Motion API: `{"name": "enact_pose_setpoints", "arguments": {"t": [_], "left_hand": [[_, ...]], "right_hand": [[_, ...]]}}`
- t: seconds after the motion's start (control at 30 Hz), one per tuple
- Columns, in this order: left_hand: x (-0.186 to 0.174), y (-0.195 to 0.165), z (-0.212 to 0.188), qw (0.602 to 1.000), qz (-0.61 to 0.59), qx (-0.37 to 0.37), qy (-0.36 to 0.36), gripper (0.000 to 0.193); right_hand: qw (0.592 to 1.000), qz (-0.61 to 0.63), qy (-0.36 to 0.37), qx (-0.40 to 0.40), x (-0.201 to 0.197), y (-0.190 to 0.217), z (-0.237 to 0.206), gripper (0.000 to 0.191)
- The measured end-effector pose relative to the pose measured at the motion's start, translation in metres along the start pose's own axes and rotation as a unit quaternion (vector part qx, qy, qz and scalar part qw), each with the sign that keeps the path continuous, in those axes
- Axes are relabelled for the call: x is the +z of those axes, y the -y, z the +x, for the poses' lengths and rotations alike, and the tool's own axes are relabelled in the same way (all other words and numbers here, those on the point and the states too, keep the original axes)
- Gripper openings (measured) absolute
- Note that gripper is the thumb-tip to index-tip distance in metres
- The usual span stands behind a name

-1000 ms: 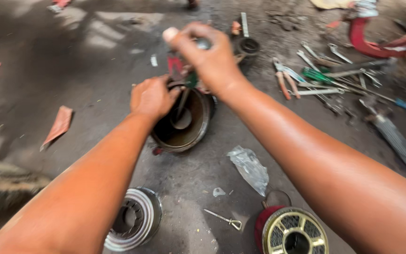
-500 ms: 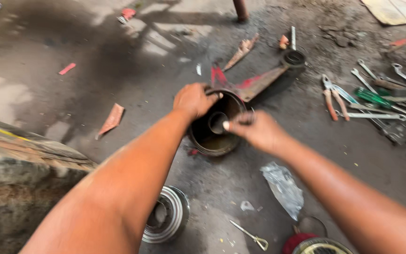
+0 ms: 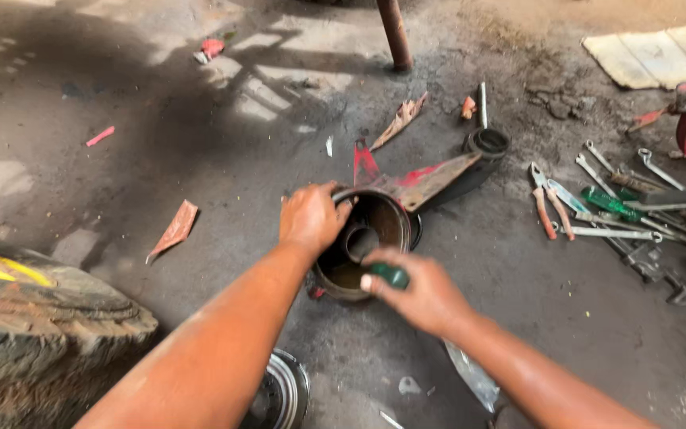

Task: The person uses a screwdriver to scrape and clean the inside of a red cylindrical metal part. They then place the part down and pick up a larger, dark-colored metal component, continuing to clean its interior with the same tool.

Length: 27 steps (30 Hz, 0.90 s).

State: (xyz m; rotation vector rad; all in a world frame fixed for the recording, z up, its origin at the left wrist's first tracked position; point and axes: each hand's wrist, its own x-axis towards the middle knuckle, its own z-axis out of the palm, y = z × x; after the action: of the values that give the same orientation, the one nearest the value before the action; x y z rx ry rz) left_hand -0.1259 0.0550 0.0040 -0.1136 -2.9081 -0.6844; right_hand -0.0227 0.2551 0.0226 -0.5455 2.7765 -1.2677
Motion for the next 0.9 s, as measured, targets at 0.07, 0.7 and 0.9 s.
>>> {"name": "enact_pose_setpoints", "arguments": {"t": [0.07,0.7,0.9], "left_hand": [[-0.006,-0.003,-0.001,1.0,-0.001,-0.005,0.012,0.044],[-0.035,-0.015,0.008,0.985,-0.066,-0.047,0.152,0.054],[-0.029,-0.015,-0.006,0.994,-0.041,-0.004,0.105,0.051]], "right_hand": [[0.996,0.027,-0.072,-0.054,-0.021,0.006,0.015,0.036],[0.957,0.277,-0.09,0.006,-0.08,0.049,0.047,0.019],[0.986,0.164,-0.018,0.028,-0.095,0.081,0.033,0.037]]}}
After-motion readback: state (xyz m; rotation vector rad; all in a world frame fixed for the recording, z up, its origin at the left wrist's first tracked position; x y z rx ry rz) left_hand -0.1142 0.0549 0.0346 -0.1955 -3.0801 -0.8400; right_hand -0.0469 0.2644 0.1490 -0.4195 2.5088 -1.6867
